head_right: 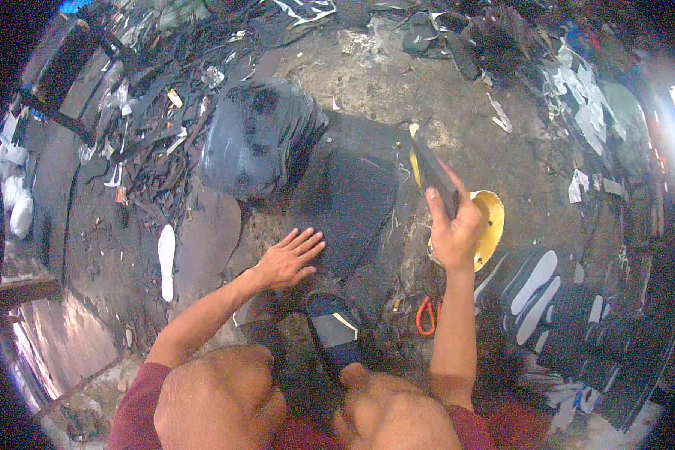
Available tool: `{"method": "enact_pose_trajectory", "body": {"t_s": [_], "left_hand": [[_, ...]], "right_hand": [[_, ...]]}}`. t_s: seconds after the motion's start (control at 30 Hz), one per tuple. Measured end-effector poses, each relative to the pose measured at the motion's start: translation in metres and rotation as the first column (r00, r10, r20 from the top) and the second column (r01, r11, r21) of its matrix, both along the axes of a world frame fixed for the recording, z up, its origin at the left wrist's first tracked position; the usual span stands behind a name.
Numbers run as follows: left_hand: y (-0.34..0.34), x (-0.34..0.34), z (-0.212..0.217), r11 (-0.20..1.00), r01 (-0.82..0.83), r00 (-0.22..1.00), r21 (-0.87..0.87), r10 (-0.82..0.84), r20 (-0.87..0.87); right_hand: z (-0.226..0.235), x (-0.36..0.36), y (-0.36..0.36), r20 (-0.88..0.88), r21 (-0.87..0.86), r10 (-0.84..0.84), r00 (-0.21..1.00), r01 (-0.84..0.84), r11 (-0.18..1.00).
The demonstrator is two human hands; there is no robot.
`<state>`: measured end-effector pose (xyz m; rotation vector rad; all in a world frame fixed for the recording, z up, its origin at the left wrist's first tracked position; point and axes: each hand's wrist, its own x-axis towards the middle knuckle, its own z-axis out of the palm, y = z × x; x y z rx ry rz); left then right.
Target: The person sits on the floor and repeatedly applies a yellow substance from a bucket onto black rubber sheets using a small tool. Later, the person stands, gathers gray shoe insoles, and places them on a machine.
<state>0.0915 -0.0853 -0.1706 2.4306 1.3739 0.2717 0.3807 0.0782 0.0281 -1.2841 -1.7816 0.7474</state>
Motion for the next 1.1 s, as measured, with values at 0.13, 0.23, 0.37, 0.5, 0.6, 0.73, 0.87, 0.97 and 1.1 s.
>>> {"method": "enact_pose_trajectory", "body": {"t_s": [0.13,0.23,0.37,0.5,0.6,0.73,0.87,0.97,1.1], "left_hand": [[0.003,0.035,0.000,0.994,-0.113,0.993,-0.012,0.113,-0.033],[0.005,0.053,-0.003,0.988,-0.149,0.984,0.043,0.152,-0.087],[0.008,0.062,0.005,0.994,-0.105,0.990,-0.032,0.102,-0.095],[0.008,0.037,0.003,1.000,0.010,1.000,-0.004,-0.010,-0.012],[0.013,0.003,-0.005,0.991,0.131,0.990,-0.017,-0.131,-0.047],[0.030,-0.011,-0.012,0.976,0.216,0.976,-0.036,-0.217,-0.028],[0.058,-0.004,-0.016,0.991,0.121,0.990,0.050,-0.124,0.065],[0.071,0.010,-0.006,0.993,0.116,0.993,-0.023,-0.115,0.028],[0.046,0.015,-0.009,0.994,0.052,0.999,-0.101,-0.052,0.008]], "right_hand": [[-0.007,-0.021,0.026,0.074,0.028,0.030,0.997,-0.033,0.999],[-0.034,-0.045,0.060,0.169,-0.023,0.137,0.976,-0.135,0.991],[-0.090,-0.073,0.080,0.469,-0.182,0.258,0.845,-0.194,0.964],[-0.162,-0.091,0.009,0.800,0.041,0.197,0.567,-0.379,0.925],[-0.131,-0.101,-0.034,0.515,-0.373,0.499,0.697,-0.342,0.863],[-0.077,-0.063,-0.003,0.289,-0.091,-0.043,0.956,0.072,0.993],[-0.099,-0.015,0.044,0.237,-0.230,-0.080,0.968,0.136,0.964],[-0.118,-0.017,0.068,0.318,-0.156,-0.177,0.931,0.235,0.959],[-0.139,-0.041,0.081,0.550,-0.137,-0.207,0.809,0.332,0.933]]}}
